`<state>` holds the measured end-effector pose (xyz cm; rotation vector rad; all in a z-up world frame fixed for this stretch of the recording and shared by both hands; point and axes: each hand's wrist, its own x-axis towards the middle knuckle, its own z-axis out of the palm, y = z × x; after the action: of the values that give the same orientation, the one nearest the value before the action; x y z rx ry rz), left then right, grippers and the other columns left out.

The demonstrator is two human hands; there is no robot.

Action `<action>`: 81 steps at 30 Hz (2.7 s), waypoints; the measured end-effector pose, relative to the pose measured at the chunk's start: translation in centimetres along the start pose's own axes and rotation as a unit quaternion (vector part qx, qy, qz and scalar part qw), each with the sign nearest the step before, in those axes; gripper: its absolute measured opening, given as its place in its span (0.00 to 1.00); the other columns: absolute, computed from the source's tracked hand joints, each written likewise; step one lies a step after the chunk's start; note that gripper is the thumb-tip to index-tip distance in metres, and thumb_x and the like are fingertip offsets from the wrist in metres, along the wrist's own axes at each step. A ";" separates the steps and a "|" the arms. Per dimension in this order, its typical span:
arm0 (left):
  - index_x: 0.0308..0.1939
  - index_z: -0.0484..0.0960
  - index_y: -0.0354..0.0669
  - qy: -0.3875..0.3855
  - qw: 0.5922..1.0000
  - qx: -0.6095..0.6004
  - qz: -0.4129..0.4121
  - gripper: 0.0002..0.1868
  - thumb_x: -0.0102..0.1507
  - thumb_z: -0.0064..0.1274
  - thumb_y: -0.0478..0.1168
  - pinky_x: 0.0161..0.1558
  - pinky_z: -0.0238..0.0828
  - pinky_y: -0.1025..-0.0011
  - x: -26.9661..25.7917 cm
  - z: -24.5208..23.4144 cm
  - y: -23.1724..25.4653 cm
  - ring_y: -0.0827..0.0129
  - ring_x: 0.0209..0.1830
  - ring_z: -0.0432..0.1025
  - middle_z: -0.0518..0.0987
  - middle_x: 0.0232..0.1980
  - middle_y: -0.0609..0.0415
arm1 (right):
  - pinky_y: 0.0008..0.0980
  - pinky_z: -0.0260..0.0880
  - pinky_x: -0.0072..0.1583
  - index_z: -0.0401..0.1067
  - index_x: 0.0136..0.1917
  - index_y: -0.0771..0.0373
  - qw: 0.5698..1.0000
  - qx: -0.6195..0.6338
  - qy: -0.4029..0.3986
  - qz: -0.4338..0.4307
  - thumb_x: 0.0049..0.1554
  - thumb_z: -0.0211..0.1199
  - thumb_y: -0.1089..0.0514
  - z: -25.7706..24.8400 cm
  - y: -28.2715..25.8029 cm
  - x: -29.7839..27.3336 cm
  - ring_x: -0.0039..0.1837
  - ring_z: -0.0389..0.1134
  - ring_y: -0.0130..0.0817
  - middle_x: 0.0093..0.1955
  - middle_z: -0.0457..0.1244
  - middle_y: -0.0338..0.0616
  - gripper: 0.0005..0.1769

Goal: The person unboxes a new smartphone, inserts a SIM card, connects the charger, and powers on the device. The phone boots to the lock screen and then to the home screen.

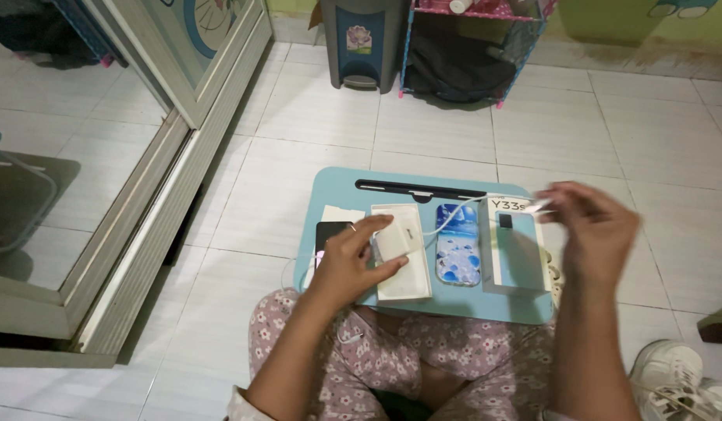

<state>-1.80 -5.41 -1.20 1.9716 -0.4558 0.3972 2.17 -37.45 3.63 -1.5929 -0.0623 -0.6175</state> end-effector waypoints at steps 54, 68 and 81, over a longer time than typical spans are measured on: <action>0.59 0.82 0.38 -0.070 0.993 -0.037 -0.086 0.34 0.51 0.73 0.46 0.42 0.81 0.70 -1.0 1.9 3.1 0.64 0.44 0.82 0.85 0.52 0.43 | 0.31 0.77 0.55 0.67 0.40 0.65 0.965 0.122 -0.231 0.024 0.53 0.65 0.75 4.5 1.3 -7.7 0.58 0.73 0.35 0.49 0.68 0.52 0.10; 0.58 0.80 0.29 0.047 0.848 -0.487 -0.204 0.28 0.60 0.66 0.45 0.20 0.51 0.86 1.2 2.3 3.2 0.89 0.20 0.57 0.85 0.44 0.49 | 0.32 0.70 0.59 0.66 0.61 0.64 0.969 0.203 -0.113 0.083 0.60 0.65 0.51 7.8 0.6 -11.5 0.55 0.66 0.31 0.56 0.65 0.43 0.22; 0.66 0.75 0.44 0.039 0.996 -0.068 0.030 0.38 0.52 0.73 0.36 0.44 0.77 0.71 -1.1 7.4 6.1 0.70 0.44 0.74 0.81 0.56 0.48 | 0.24 0.67 0.51 0.75 0.58 0.70 0.994 -0.032 -0.093 0.055 0.57 0.68 0.53 4.3 -1.6 -10.5 0.51 0.65 0.25 0.51 0.65 0.40 0.21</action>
<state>-5.12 -14.40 0.03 1.8067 -0.4801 0.4672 -5.84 -29.83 0.73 -1.7004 -0.0923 -0.3877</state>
